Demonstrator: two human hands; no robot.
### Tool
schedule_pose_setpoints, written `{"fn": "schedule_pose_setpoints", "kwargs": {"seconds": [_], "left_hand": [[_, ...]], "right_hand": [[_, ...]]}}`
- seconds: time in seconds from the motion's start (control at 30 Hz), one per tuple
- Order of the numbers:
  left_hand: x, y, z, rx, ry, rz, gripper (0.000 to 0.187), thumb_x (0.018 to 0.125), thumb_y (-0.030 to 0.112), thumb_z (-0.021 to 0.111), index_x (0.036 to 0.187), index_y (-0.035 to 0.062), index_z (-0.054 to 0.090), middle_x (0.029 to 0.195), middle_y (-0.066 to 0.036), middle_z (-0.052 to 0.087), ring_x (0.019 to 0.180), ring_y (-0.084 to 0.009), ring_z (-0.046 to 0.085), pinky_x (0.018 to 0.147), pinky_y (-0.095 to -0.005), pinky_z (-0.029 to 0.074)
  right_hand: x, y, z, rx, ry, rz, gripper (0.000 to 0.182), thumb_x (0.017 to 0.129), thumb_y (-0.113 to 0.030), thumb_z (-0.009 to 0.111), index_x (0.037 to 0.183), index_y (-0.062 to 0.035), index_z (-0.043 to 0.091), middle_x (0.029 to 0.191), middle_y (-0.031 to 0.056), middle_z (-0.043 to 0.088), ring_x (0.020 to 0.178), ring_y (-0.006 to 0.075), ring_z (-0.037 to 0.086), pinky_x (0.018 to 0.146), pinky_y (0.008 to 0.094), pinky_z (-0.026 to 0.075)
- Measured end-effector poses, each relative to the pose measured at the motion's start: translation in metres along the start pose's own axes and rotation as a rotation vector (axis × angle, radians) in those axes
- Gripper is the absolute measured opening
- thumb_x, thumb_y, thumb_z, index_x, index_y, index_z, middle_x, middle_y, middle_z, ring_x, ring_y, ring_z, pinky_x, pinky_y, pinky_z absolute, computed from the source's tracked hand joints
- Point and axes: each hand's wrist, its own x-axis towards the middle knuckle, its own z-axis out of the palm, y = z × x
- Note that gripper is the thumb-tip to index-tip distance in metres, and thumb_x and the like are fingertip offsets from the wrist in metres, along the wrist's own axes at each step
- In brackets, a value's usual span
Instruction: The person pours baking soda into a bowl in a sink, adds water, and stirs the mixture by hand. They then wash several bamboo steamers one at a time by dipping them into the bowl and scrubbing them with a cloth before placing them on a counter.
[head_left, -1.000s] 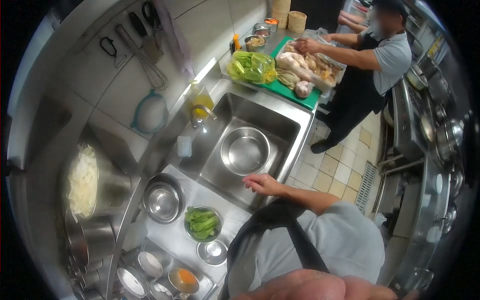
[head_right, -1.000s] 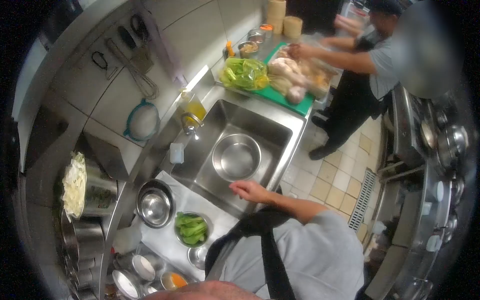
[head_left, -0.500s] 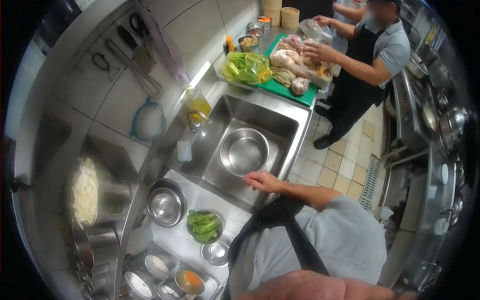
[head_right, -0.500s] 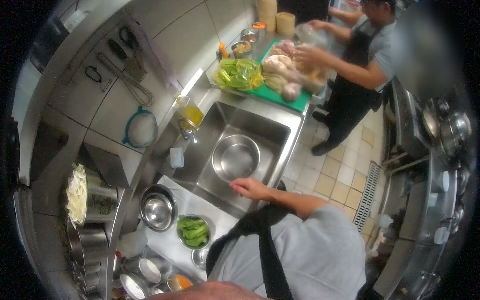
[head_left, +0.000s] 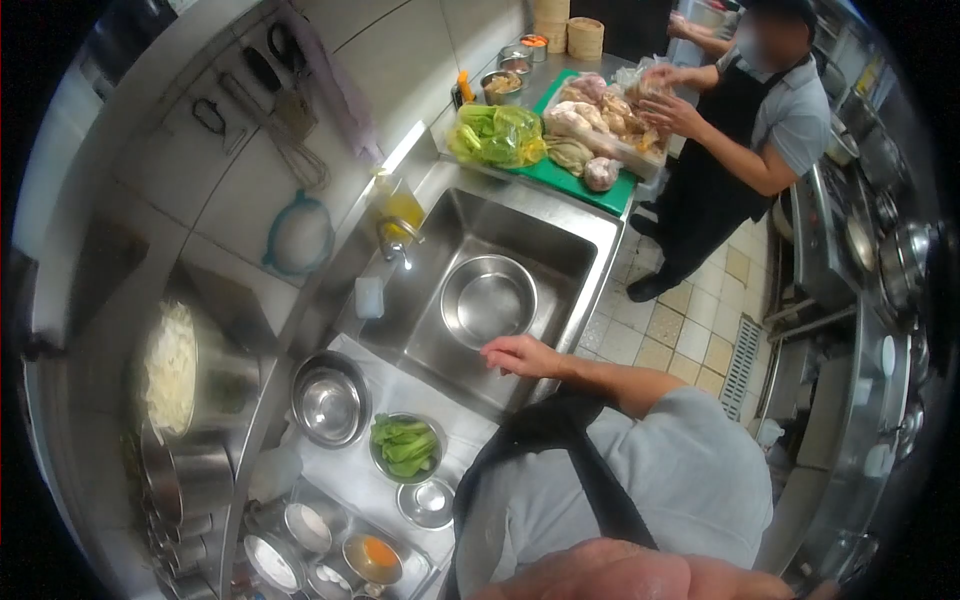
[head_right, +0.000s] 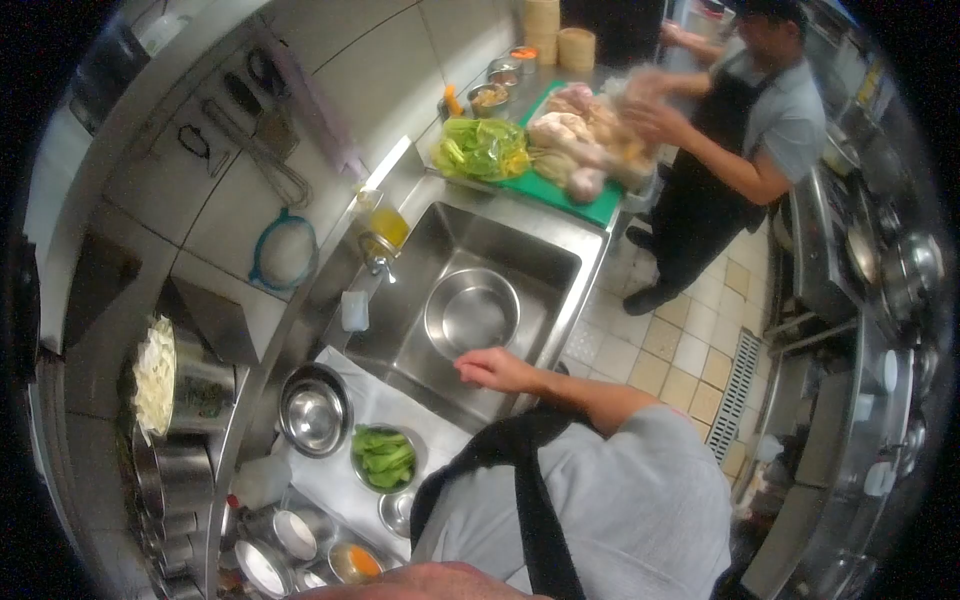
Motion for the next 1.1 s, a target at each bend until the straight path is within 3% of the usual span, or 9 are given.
{"fn": "schedule_pose_setpoints", "kwargs": {"seconds": [0.17, 0.33, 0.77, 0.8, 0.83, 0.87, 0.9, 1.0, 1.1], "left_hand": [[-0.013, 0.02, 0.011, -0.126, -0.028, 0.038, 0.075, 0.088, 0.048, 0.073, 0.146, 0.0169, 0.036, 0.146, -0.019, 0.045, 0.125, -0.0356, 0.056, 0.1, -0.0573, 0.05], [-0.029, 0.053, 0.027, -0.322, -0.071, 0.102, 0.075, 0.089, 0.047, 0.072, 0.147, 0.0178, 0.036, 0.148, -0.019, 0.044, 0.127, -0.0361, 0.056, 0.102, -0.0584, 0.049], [-0.131, 0.139, 0.123, -0.864, -0.31, 0.013, 0.074, 0.09, 0.046, 0.071, 0.15, 0.0201, 0.034, 0.151, -0.018, 0.042, 0.13, -0.0372, 0.054, 0.107, -0.0614, 0.047], [-0.145, 0.153, 0.143, -0.74, -0.259, 0.128, 0.057, 0.092, 0.021, 0.071, 0.139, 0.0128, 0.04, 0.137, -0.017, 0.05, 0.114, -0.0307, 0.059, 0.105, -0.049, 0.05], [-0.161, 0.154, 0.159, 0.067, -0.08, 0.498, 0.069, 0.081, 0.025, 0.082, 0.134, 0.0104, 0.041, 0.13, -0.012, 0.05, 0.114, -0.0271, 0.056, 0.101, -0.0433, 0.048], [-0.181, 0.161, 0.177, -0.292, -0.125, 0.151, 0.087, 0.067, 0.033, 0.092, 0.133, 0.0094, 0.041, 0.126, -0.008, 0.047, 0.117, -0.0249, 0.053, 0.1, -0.0424, 0.045], [-0.192, 0.158, 0.194, -0.285, -0.176, 0.281, 0.099, 0.057, 0.039, 0.098, 0.132, 0.0092, 0.041, 0.125, -0.007, 0.044, 0.12, -0.0247, 0.05, 0.101, -0.0441, 0.043], [-0.227, 0.16, 0.229, -0.412, -0.315, 0.311, 0.092, 0.068, 0.047, 0.091, 0.134, 0.0086, 0.039, 0.126, -0.008, 0.044, 0.123, -0.0259, 0.048, 0.103, -0.0433, 0.043], [-0.244, 0.163, 0.248, -0.524, -0.418, 0.205, 0.103, 0.057, 0.033, 0.102, 0.133, 0.0083, 0.036, 0.127, -0.01, 0.043, 0.118, -0.026, 0.053, 0.098, -0.0406, 0.046]], "right_hand": [[0.006, -0.025, -0.004, 0.172, -0.039, 0.104, 0.039, 0.102, -0.028, 0.063, 0.131, -0.0031, 0.063, 0.107, 0.0075, 0.072, 0.086, 0.0144, 0.07, 0.07, 0.029, 0.059], [0.022, -0.057, 0.0, 0.387, -0.24, 0.237, 0.056, 0.103, -0.035, 0.062, 0.149, -0.0066, 0.045, 0.131, 0.0112, 0.064, 0.097, 0.0172, 0.068, 0.074, 0.0331, 0.06], [0.055, -0.108, 0.025, 0.902, -0.885, 0.115, 0.09, 0.097, -0.059, 0.06, 0.163, -0.0149, 0.017, 0.157, 0.0127, 0.039, 0.126, 0.0296, 0.057, 0.088, 0.0509, 0.061], [0.057, -0.113, 0.022, 0.959, -0.908, 0.143, 0.091, 0.096, -0.06, 0.06, 0.163, -0.0162, 0.017, 0.159, 0.0111, 0.037, 0.131, 0.0317, 0.054, 0.088, 0.0552, 0.06], [0.054, -0.112, 0.016, 0.978, -0.858, 0.14, 0.093, 0.094, -0.066, 0.059, 0.162, -0.0158, 0.021, 0.16, 0.0115, 0.036, 0.138, 0.0341, 0.049, 0.09, 0.0583, 0.058], [0.053, -0.122, 0.005, 1.041, -0.954, 0.167, 0.095, 0.091, -0.073, 0.053, 0.161, -0.0146, 0.026, 0.161, 0.0125, 0.036, 0.145, 0.0355, 0.04, 0.101, 0.0625, 0.05], [0.051, -0.103, 0.004, 1.09, -0.929, 0.19, 0.098, 0.09, -0.078, 0.047, 0.16, -0.0129, 0.029, 0.161, 0.0139, 0.036, 0.147, 0.036, 0.036, 0.112, 0.0628, 0.039], [0.041, -0.115, -0.024, 1.268, -0.705, 0.225, 0.101, 0.084, -0.085, 0.047, 0.158, -0.0182, 0.031, 0.156, 0.017, 0.042, 0.137, 0.0454, 0.048, 0.098, 0.0691, 0.049], [0.037, -0.111, -0.05, 1.377, -0.739, 0.259, 0.103, 0.082, -0.087, 0.047, 0.158, -0.0193, 0.032, 0.157, 0.0164, 0.042, 0.139, 0.0459, 0.045, 0.099, 0.0705, 0.047]]}}
